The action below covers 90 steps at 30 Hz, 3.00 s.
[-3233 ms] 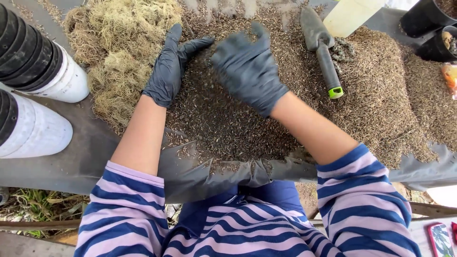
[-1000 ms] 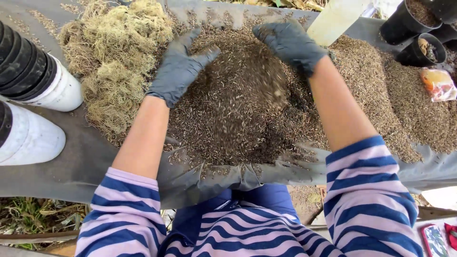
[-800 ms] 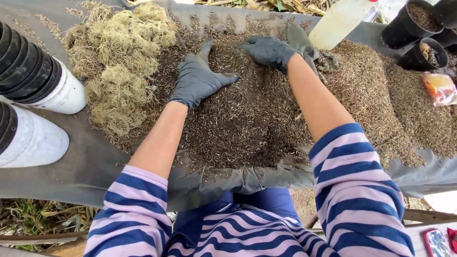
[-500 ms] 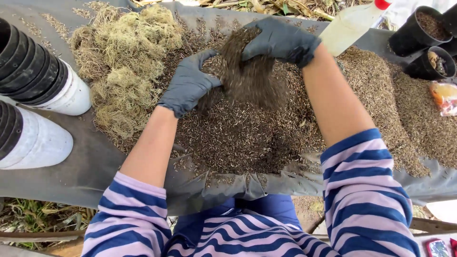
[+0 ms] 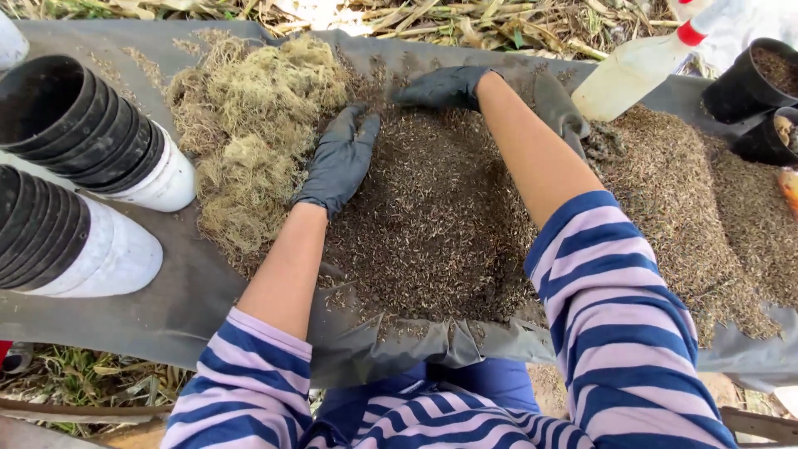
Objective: Mixing soil and organic matter by hand and with a trowel on a plastic-covered table.
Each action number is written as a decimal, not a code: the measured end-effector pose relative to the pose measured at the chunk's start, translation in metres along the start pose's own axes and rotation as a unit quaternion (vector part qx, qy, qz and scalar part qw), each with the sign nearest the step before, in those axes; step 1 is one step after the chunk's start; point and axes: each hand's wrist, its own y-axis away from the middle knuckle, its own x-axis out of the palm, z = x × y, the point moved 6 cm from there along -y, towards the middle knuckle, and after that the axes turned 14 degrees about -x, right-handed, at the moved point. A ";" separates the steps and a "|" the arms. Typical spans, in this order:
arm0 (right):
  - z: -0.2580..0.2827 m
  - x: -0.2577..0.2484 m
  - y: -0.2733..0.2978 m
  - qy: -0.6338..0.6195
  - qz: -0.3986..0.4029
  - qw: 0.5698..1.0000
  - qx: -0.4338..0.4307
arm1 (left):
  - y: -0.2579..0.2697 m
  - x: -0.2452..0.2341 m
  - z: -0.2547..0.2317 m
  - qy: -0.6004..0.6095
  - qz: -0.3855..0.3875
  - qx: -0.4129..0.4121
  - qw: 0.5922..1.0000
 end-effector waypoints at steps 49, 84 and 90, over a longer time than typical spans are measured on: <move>0.046 0.114 0.211 -0.145 -0.171 0.965 0.136 | 0.118 0.010 -0.060 -0.237 0.121 -0.048 0.963; 0.101 0.068 0.124 0.170 -0.312 0.889 -0.289 | 0.016 0.000 0.002 0.239 0.000 0.107 0.965; 0.072 0.023 0.182 -0.035 -0.343 0.878 -0.333 | 0.018 -0.004 -0.002 0.208 -0.028 0.140 0.968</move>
